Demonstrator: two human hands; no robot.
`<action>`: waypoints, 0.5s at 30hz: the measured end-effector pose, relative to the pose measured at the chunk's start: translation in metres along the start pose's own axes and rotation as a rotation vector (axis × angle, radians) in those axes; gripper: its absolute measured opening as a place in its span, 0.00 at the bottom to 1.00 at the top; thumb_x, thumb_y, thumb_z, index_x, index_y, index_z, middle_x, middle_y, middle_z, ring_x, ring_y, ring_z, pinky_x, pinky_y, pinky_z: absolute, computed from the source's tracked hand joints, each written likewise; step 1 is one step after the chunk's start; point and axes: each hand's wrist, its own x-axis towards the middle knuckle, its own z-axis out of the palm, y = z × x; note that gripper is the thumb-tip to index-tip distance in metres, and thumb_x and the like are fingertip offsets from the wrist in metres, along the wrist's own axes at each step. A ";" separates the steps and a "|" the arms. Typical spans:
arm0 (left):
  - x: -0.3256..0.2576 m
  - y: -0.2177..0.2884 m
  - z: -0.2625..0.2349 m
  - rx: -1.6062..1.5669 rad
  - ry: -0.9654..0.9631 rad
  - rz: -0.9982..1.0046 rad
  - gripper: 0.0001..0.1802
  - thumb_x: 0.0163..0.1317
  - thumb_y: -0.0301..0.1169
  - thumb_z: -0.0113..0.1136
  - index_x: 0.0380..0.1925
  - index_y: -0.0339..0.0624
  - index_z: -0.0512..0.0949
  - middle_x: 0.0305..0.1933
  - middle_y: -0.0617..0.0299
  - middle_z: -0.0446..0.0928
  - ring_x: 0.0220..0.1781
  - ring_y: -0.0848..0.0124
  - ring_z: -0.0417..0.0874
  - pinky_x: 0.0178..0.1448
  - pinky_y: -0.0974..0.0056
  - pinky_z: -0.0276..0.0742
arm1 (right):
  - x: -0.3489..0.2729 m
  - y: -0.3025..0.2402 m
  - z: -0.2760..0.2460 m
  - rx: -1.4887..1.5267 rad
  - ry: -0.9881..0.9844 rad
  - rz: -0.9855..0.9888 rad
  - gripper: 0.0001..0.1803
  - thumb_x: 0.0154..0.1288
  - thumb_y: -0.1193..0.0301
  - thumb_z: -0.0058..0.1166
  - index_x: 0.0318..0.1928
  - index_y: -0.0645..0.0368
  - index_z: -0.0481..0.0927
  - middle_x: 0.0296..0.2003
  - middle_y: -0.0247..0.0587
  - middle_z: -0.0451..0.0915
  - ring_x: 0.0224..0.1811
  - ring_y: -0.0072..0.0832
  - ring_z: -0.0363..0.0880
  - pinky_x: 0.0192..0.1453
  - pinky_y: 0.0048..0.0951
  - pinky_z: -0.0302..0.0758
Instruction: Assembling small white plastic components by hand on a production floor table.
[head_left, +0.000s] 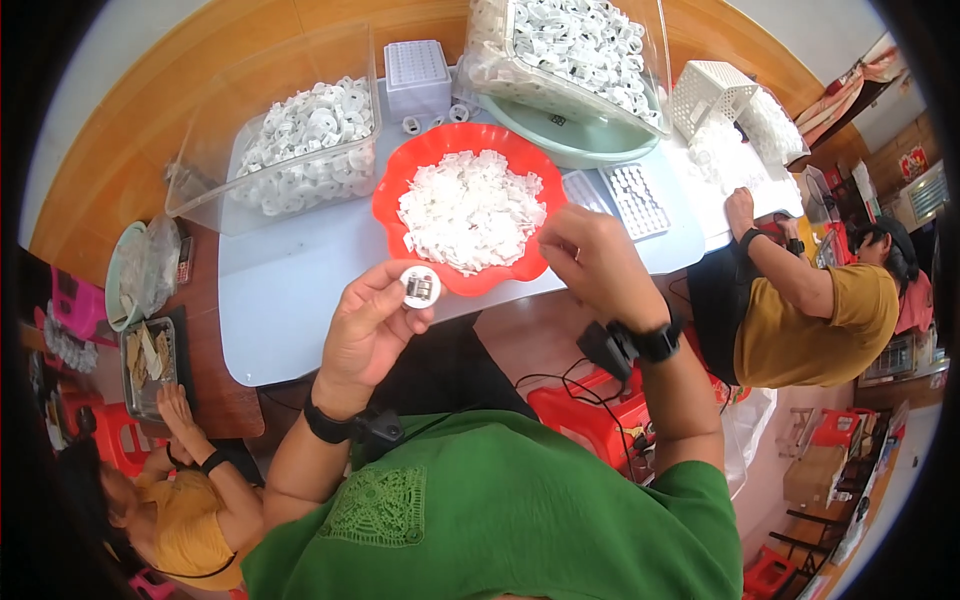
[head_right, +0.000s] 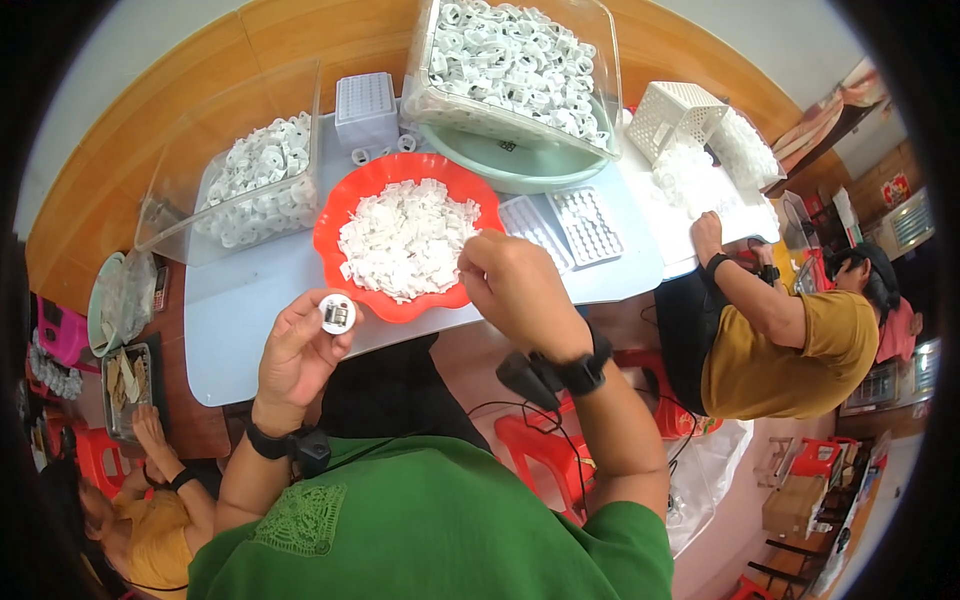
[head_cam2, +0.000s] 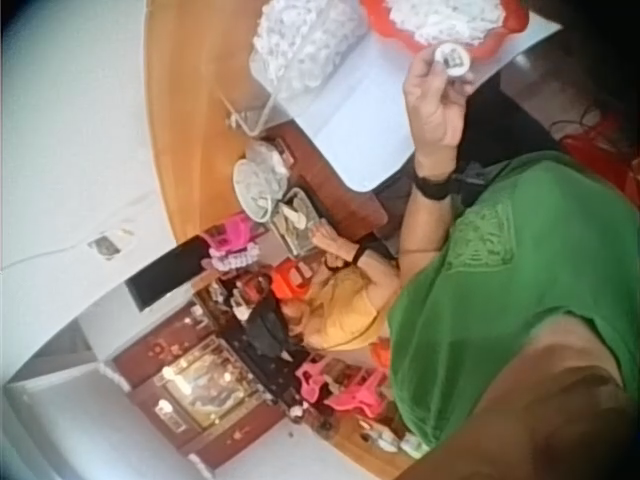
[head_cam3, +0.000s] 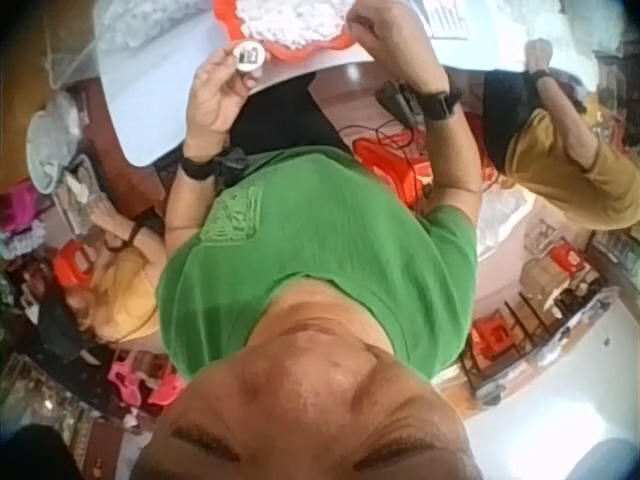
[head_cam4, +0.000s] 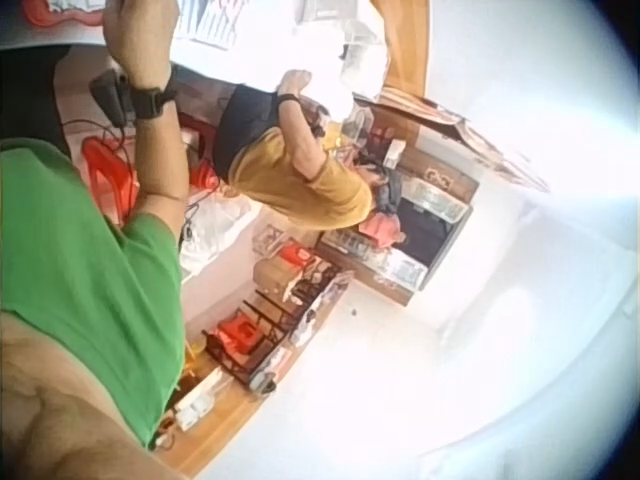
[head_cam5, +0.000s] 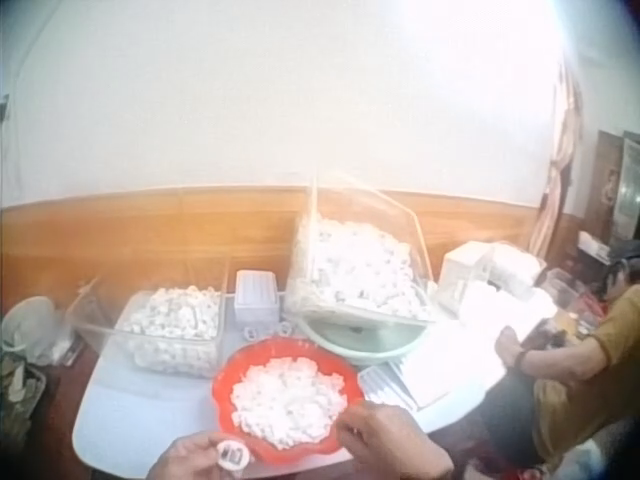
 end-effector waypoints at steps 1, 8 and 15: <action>-0.001 0.001 -0.004 -0.022 0.024 0.031 0.17 0.66 0.32 0.55 0.50 0.32 0.72 0.43 0.46 0.77 0.34 0.70 0.79 0.39 0.71 0.77 | 0.011 0.007 0.003 -0.099 -0.042 -0.048 0.02 0.52 0.78 0.52 0.27 0.63 0.78 0.27 0.48 0.78 0.30 0.46 0.78 0.35 0.39 0.73; 0.000 0.001 -0.019 -0.082 0.061 0.040 0.15 0.66 0.30 0.55 0.50 0.33 0.73 0.41 0.57 0.79 0.36 0.73 0.80 0.41 0.71 0.77 | 0.066 0.047 0.034 -0.380 -0.398 -0.144 0.12 0.50 0.79 0.50 0.35 0.57 0.82 0.32 0.47 0.81 0.38 0.44 0.79 0.43 0.40 0.74; 0.003 0.004 -0.020 -0.111 0.067 0.029 0.14 0.67 0.29 0.54 0.50 0.33 0.73 0.42 0.57 0.79 0.37 0.73 0.80 0.41 0.71 0.77 | 0.088 0.057 0.052 -0.510 -0.538 -0.240 0.06 0.48 0.80 0.51 0.28 0.59 0.80 0.25 0.46 0.78 0.32 0.43 0.80 0.33 0.43 0.73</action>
